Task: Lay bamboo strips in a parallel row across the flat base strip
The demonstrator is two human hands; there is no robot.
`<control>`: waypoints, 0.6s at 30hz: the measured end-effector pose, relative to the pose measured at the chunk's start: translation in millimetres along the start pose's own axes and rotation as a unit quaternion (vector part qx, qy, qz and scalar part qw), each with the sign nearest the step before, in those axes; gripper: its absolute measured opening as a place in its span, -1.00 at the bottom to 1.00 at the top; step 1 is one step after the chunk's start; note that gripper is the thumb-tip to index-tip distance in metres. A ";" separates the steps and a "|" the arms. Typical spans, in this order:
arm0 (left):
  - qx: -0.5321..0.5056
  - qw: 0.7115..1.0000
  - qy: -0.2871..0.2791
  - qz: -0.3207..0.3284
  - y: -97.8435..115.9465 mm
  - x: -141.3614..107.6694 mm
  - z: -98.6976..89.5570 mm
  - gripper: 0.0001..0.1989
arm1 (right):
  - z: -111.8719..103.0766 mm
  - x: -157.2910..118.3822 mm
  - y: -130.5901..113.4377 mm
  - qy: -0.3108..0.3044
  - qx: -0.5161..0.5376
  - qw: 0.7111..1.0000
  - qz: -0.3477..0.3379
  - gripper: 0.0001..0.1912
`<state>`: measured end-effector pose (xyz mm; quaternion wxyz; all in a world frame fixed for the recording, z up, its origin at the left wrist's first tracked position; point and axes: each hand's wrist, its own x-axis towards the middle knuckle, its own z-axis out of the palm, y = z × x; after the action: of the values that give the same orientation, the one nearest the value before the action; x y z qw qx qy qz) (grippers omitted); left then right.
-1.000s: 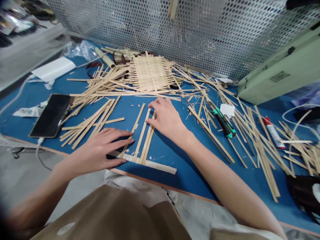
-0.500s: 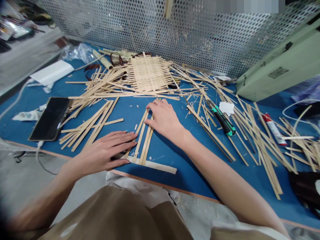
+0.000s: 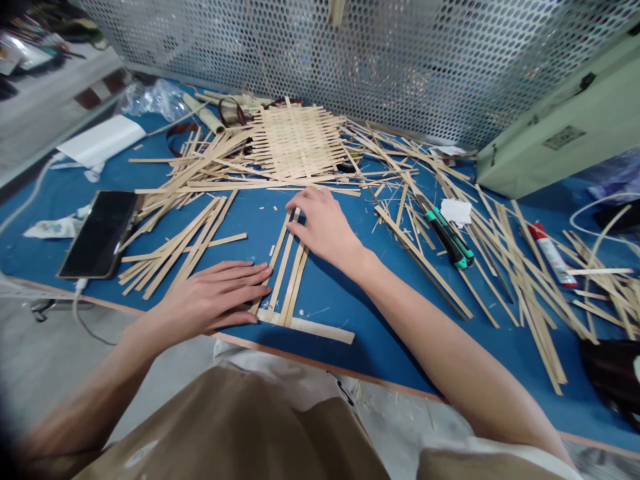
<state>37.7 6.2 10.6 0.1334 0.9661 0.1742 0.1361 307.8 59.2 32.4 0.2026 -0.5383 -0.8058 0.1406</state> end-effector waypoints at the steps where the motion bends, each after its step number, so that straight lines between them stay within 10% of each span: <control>1: -0.004 1.000 0.002 -0.002 0.1 -0.3 0.1 -0.62 | -1.5 1.8 -0.4 0.008 0.015 1.000 -0.005 -0.79; 9: -0.031 0.998 0.059 0.005 5.1 -5.8 -4.5 -0.64 | -10.8 18.3 0.6 0.022 0.107 0.994 0.026 -0.85; 18: 0.048 0.996 0.065 0.029 10.9 4.7 3.8 -0.73 | 3.9 20.3 13.4 -0.013 -0.041 0.999 0.028 -0.81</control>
<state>46.3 -2.8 11.4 0.0708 0.9651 0.1610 0.1942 309.9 83.0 26.5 0.1658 -0.5666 -0.7982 0.1200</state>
